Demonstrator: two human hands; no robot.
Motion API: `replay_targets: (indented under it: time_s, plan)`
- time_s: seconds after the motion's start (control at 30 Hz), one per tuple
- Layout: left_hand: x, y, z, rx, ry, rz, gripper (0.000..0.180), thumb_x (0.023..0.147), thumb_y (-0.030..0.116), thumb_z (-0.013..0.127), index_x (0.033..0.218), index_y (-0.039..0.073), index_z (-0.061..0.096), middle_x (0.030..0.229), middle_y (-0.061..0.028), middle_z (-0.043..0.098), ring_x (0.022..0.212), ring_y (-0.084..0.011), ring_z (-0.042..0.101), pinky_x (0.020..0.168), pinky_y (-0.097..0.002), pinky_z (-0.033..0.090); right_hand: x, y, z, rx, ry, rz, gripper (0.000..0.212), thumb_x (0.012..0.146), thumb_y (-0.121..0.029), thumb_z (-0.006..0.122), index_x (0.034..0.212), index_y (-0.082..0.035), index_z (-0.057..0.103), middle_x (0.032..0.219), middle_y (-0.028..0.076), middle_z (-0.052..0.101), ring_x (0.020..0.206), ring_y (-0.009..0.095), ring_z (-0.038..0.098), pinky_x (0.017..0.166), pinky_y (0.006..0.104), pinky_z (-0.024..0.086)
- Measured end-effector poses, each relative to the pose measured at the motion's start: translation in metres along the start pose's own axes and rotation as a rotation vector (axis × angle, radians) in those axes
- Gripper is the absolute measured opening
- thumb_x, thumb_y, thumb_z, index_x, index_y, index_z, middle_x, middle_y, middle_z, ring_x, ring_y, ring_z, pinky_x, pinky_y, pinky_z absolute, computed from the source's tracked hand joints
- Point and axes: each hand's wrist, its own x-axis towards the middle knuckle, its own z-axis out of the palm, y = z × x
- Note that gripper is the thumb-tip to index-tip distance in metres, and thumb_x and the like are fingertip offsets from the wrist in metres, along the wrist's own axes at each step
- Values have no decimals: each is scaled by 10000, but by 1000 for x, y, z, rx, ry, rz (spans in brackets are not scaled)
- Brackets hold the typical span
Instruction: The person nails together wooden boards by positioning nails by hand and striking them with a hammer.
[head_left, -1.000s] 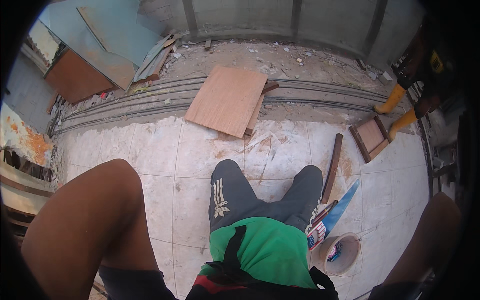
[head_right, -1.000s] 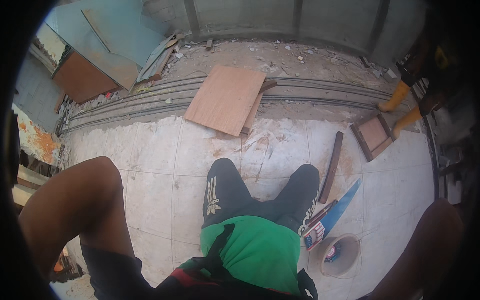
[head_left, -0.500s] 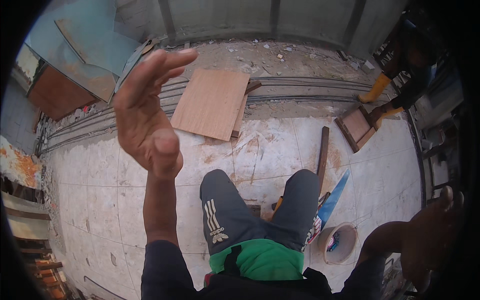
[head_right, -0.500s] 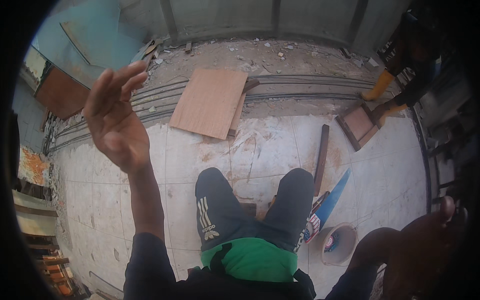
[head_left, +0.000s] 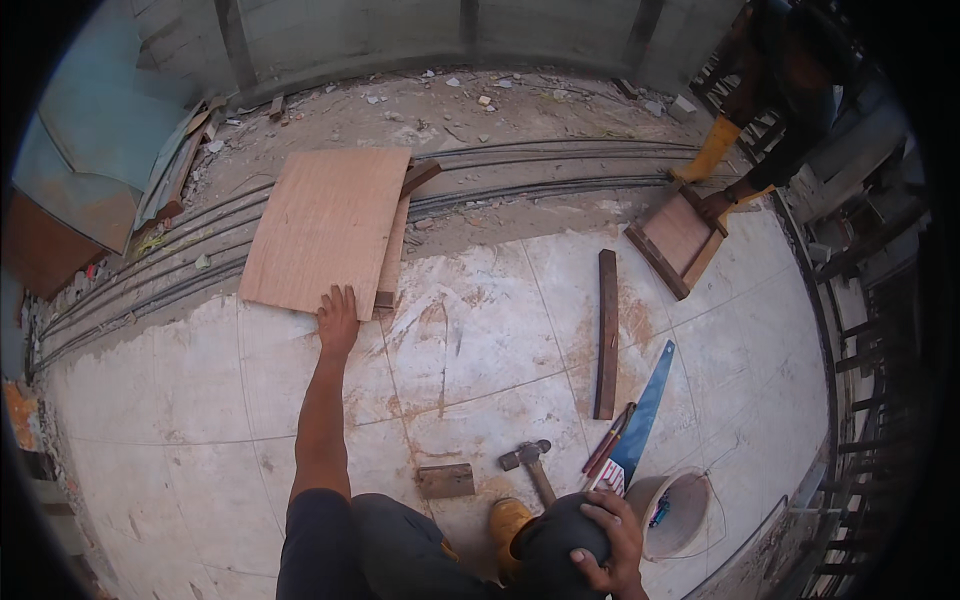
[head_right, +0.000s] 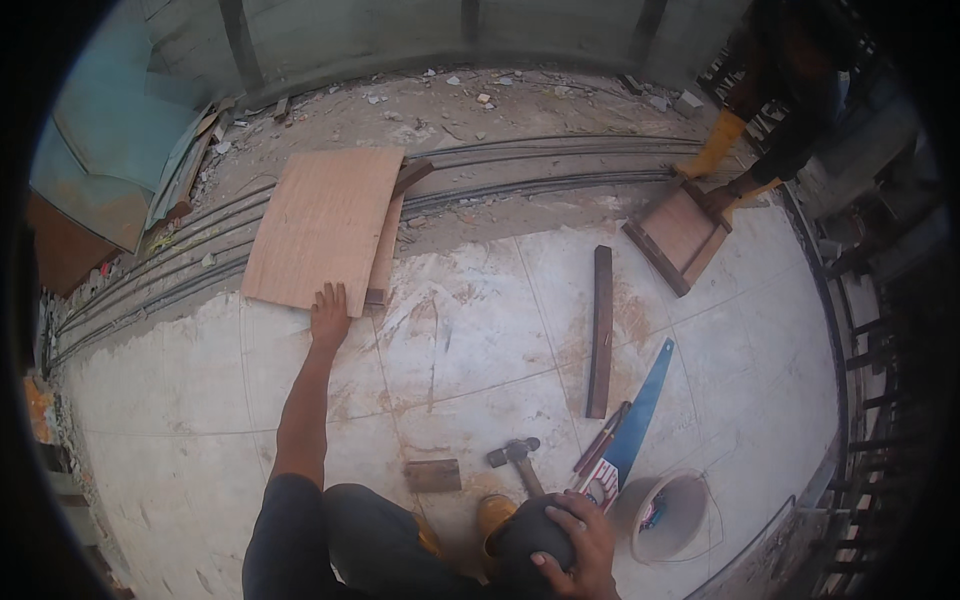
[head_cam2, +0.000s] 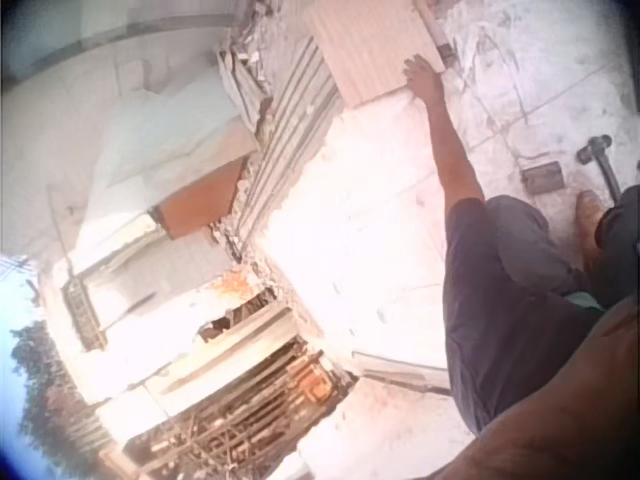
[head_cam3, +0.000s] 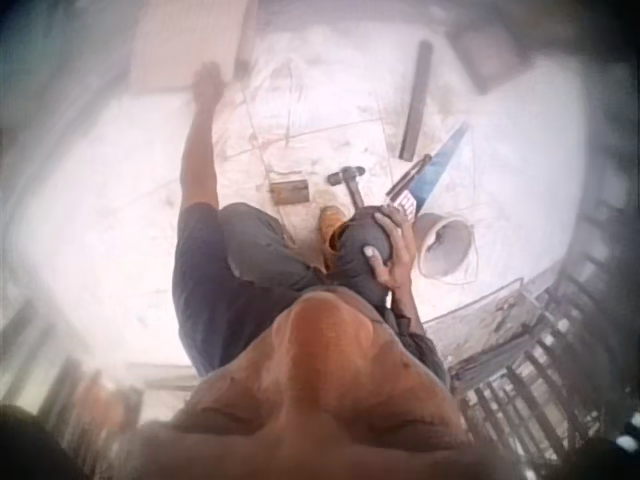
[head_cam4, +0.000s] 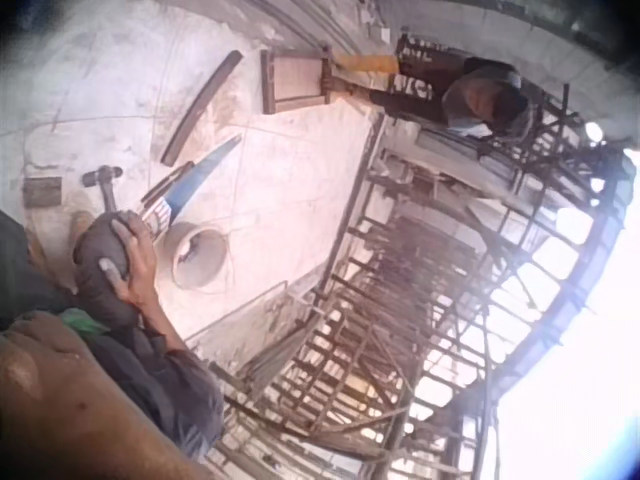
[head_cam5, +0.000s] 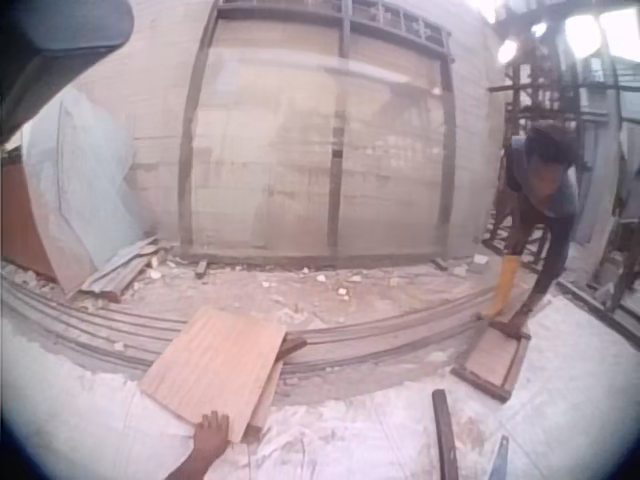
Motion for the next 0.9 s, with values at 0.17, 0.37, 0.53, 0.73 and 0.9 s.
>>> replay_targets:
  time_s: [0.17, 0.37, 0.53, 0.73, 0.9]
  plan:
    - [26, -8, -19, 95, 310, 122, 503, 846, 88, 609, 1323, -46, 525, 1267, -246, 586, 1140, -375, 611, 938, -415, 528, 3, 21, -2, -14, -14, -42, 534, 787, -328, 713, 1188, 17, 640, 1228, 240, 609, 1167, 405, 583, 1018, 485, 442]
    - [45, -92, -172, -114, 392, 38, 179, 880, 64, 585, 1049, 5, 583, 1082, -173, 669, 998, -331, 664, 787, -408, 555, 9, 21, 10, 25, -50, -94, 533, 761, -325, 726, 1153, 28, 650, 1190, 239, 626, 1140, 401, 602, 1003, 477, 462]
    - [-8, -170, -261, -201, 629, -80, 128, 899, 112, 621, 999, 54, 565, 878, -165, 675, 777, -363, 672, 661, -457, 521, 7, 25, 15, 33, -63, -167, 517, 753, -303, 725, 1147, 24, 653, 1186, 238, 626, 1132, 399, 605, 992, 467, 470]
    - [-115, -213, -334, -616, 839, -162, 172, 949, 175, 658, 1006, 17, 623, 847, -132, 662, 686, -225, 598, 682, -314, 483, -10, 21, 18, 70, -37, -191, 513, 777, -317, 709, 1145, 33, 641, 1194, 251, 609, 1136, 425, 582, 996, 490, 448]
    - [-198, -235, -335, -867, 1031, -360, 234, 1032, 246, 571, 1000, 19, 613, 958, -38, 626, 894, -102, 545, 826, -254, 444, -6, 16, 39, 130, -68, -273, 484, 777, -278, 739, 1135, 27, 624, 1198, 241, 596, 1133, 440, 568, 984, 510, 449]
